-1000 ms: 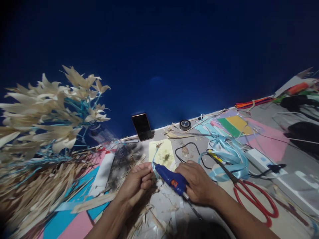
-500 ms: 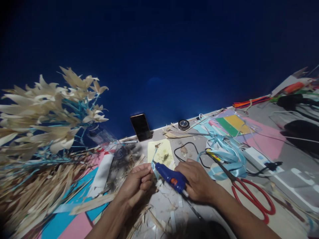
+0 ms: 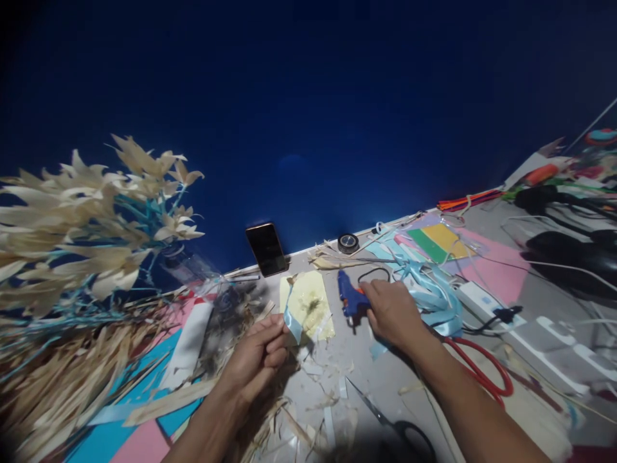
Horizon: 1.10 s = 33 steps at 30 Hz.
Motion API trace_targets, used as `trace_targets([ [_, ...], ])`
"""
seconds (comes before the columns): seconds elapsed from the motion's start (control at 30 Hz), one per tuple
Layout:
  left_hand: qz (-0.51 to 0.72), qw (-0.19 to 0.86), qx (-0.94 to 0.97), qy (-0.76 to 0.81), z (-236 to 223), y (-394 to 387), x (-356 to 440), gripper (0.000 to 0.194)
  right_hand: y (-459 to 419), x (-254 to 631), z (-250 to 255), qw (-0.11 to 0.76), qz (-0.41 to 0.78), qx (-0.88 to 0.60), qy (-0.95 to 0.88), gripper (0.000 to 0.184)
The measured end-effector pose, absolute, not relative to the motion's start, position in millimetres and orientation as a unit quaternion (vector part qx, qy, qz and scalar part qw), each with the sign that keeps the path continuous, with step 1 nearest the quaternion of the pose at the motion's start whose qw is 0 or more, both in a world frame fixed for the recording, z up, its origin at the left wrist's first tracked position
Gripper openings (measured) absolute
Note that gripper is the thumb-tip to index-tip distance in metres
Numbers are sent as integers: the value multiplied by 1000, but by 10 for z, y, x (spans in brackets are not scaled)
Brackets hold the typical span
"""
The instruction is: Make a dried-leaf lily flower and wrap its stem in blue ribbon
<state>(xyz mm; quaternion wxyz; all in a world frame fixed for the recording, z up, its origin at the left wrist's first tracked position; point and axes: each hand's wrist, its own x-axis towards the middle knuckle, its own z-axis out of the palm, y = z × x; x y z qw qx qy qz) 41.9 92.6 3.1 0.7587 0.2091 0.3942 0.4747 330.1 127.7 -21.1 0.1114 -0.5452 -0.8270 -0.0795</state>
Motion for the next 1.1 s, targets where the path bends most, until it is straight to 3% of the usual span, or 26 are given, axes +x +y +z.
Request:
trace_targets([
  [0.33, 474, 765, 200, 387, 77, 911, 435, 38, 1276, 3249, -225, 104, 50, -443, -889, 60],
  [0.43, 463, 773, 208, 380, 78, 895, 441, 36, 1244, 3297, -180, 170, 100, -426, -883, 65],
  [0.5, 453, 777, 214, 381, 99, 868, 459, 35, 1194, 3264, -118, 251, 141, -415, -863, 50],
  [0.6, 426, 788, 220, 386, 154, 807, 516, 35, 1082, 3074, 11, 358, 276, -435, -779, 20],
  [0.7, 415, 786, 233, 395, 210, 742, 587, 37, 970, 2796, 132, 371, 486, -449, -652, 23],
  [0.8, 407, 779, 255, 403, 256, 694, 629, 35, 914, 2559, 190, 398, 602, -444, -531, 32],
  [0.97, 399, 794, 246, 387, 310, 669, 604, 30, 922, 2351, 177, 493, 615, -422, -448, 35],
  [1.1, 396, 824, 224, 338, 319, 661, 578, 29, 935, 2307, 136, 512, 612, -412, -441, 35],
])
